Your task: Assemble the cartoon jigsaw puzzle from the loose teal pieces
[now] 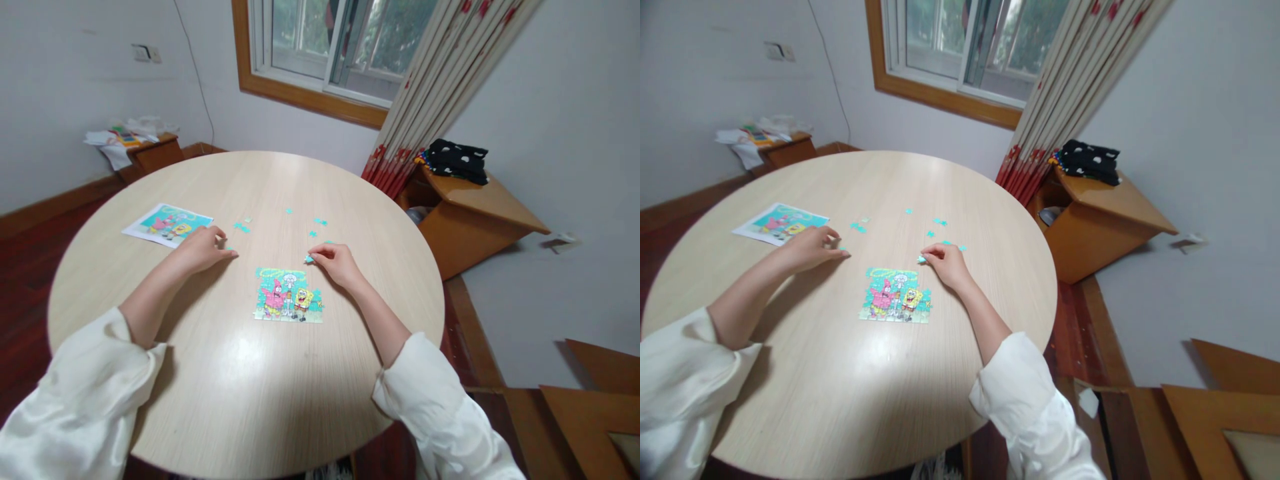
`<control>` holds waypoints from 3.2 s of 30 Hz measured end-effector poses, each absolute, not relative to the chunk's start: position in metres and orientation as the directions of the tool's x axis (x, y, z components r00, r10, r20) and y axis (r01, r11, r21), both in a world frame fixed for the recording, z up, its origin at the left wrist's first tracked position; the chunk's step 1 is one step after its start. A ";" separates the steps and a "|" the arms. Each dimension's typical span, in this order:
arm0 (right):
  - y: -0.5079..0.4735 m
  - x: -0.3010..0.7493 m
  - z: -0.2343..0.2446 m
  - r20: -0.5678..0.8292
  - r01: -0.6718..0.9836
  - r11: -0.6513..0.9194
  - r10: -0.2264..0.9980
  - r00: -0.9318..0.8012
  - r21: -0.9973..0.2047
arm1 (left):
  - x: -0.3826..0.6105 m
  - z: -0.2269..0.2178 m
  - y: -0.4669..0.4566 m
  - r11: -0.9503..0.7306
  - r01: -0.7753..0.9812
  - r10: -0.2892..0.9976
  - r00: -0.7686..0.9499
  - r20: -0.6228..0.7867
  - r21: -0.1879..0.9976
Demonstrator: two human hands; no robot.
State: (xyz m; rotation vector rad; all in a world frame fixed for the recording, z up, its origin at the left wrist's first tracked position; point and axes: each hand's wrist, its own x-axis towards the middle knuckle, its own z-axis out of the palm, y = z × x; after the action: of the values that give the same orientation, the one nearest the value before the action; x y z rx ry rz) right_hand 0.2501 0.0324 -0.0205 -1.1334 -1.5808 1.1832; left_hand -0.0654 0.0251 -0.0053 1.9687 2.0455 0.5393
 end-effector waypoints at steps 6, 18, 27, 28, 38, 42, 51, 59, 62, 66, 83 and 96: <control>0.031 0.250 -0.023 0.203 0.443 0.310 0.940 -0.274 -0.841 | -0.060 -0.011 0.027 -0.041 0.862 0.996 -0.002 0.084 0.506; 0.022 0.245 -0.007 0.358 0.479 0.392 0.919 -0.166 -0.786 | -0.038 0.016 0.013 0.014 0.719 0.997 -0.059 0.040 0.695; -0.004 0.222 0.006 0.165 0.066 0.213 0.889 -0.427 -0.975 | 0.041 0.025 -0.028 0.241 -0.039 0.963 0.132 -0.235 0.970; -0.006 0.221 0.006 0.159 0.050 0.201 0.884 -0.439 -0.978 | 0.046 0.023 -0.031 0.266 -0.078 0.957 0.140 -0.254 0.961; 0.001 0.229 0.011 0.178 0.102 0.232 0.907 -0.381 -0.967 | 0.053 0.021 -0.036 0.329 -0.133 0.940 0.143 -0.311 0.935; 0.010 0.246 0.018 0.139 0.163 0.212 0.917 -0.373 -0.963 | 0.051 0.019 -0.037 0.087 0.127 0.991 0.093 -0.099 0.988; 0.010 0.260 0.018 -0.122 0.414 0.225 0.740 -0.662 -0.882 | 0.056 0.015 -0.055 -0.592 0.582 0.790 0.556 0.259 0.557; 0.013 0.262 0.015 -0.149 0.434 0.233 0.715 -0.683 -0.871 | 0.056 0.008 -0.060 -0.698 0.619 0.704 0.685 0.188 0.361; 0.012 0.262 0.016 -0.149 0.438 0.236 0.716 -0.682 -0.867 | 0.056 0.006 -0.060 -0.703 0.619 0.701 0.685 0.196 0.350; 0.010 0.258 0.017 -0.135 0.444 0.235 0.743 -0.656 -0.865 | 0.055 0.003 -0.060 -0.709 0.623 0.697 0.690 0.195 0.330; 0.007 0.252 0.018 -0.080 0.498 0.290 0.798 -0.597 -0.817 | 0.059 0.007 -0.066 -0.720 0.665 0.691 0.714 0.112 0.197; 0.017 0.260 0.012 0.130 0.536 0.345 0.908 -0.398 -0.770 | 0.060 0.005 -0.066 -0.714 0.671 0.699 0.699 0.151 0.201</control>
State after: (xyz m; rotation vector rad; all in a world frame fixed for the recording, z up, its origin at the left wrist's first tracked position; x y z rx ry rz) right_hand 0.2599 0.0172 0.0120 -1.2558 -2.0583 0.8751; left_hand 0.0597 -0.0664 0.0054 2.7734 1.1244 0.3278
